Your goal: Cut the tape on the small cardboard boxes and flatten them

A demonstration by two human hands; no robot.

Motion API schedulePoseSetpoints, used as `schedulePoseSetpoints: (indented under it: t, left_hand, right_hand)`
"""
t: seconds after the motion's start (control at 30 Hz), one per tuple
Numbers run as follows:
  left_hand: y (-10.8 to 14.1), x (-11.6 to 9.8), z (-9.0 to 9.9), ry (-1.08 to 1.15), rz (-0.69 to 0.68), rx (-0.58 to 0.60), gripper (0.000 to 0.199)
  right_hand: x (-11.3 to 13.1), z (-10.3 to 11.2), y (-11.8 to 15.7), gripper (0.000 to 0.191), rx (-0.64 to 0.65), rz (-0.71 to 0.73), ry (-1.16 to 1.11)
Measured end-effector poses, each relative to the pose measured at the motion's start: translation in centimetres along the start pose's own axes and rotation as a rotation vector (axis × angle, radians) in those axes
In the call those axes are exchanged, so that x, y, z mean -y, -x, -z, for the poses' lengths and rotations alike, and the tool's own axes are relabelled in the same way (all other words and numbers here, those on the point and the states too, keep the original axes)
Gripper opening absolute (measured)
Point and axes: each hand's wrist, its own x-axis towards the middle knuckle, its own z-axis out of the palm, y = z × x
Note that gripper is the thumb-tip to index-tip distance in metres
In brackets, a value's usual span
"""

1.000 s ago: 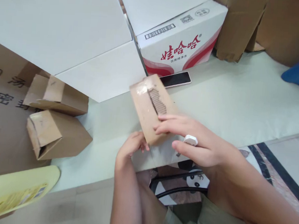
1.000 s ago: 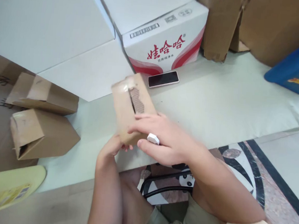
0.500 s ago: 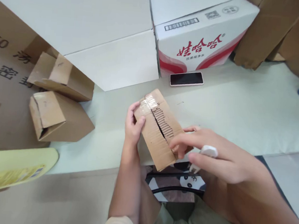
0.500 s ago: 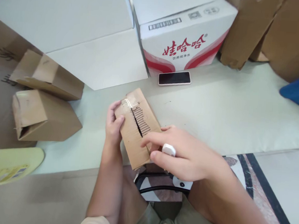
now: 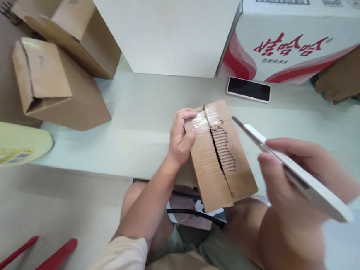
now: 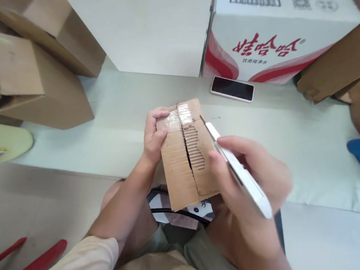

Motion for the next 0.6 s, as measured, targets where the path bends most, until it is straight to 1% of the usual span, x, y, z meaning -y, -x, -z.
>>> schedulePoseSetpoints:
  t: [0.03, 0.07, 0.1, 0.13, 0.17, 0.23, 0.33, 0.43, 0.6]
  left_hand:
    - [0.0, -0.1, 0.0, -0.005, 0.008, 0.005, 0.038]
    - [0.0, -0.2, 0.1, -0.012, 0.017, 0.008, 0.038]
    - [0.0, -0.2, 0.1, -0.015, 0.026, 0.01, 0.038]
    - [0.0, -0.3, 0.1, -0.013, 0.031, 0.011, 0.038]
    - [0.0, -0.4, 0.1, -0.005, 0.032, 0.011, 0.037]
    - [0.0, -0.5, 0.0, 0.005, 0.029, 0.013, 0.036]
    - [0.0, -0.6, -0.1, 0.0, 0.039, 0.012, 0.036]
    - [0.0, -0.8, -0.1, -0.001, 0.057, 0.01, 0.034]
    - [0.0, -0.8, 0.0, -0.005, 0.052, 0.018, 0.034]
  right_hand:
    - [0.7, -2.0, -0.5, 0.011, -0.045, 0.046, 0.042]
    - [1.3, -3.6, -1.0, 0.007, -0.051, 0.047, 0.048]
    - [1.6, -4.7, -1.4, 0.005, -0.046, 0.061, 0.043]
    - [1.8, -5.3, -1.6, 0.002, -0.022, 0.066, 0.03]
    - [1.8, -5.5, -1.7, 0.003, 0.008, 0.069, 0.012]
    - [1.5, -5.2, -1.7, 0.009, 0.066, 0.077, -0.013]
    - [1.0, -4.7, -1.3, 0.015, 0.09, 0.085, -0.037]
    - [0.9, -4.8, -1.3, 0.015, 0.119, 0.105, -0.059]
    - [1.7, -5.1, -1.9, 0.012, 0.189, 0.171, -0.073]
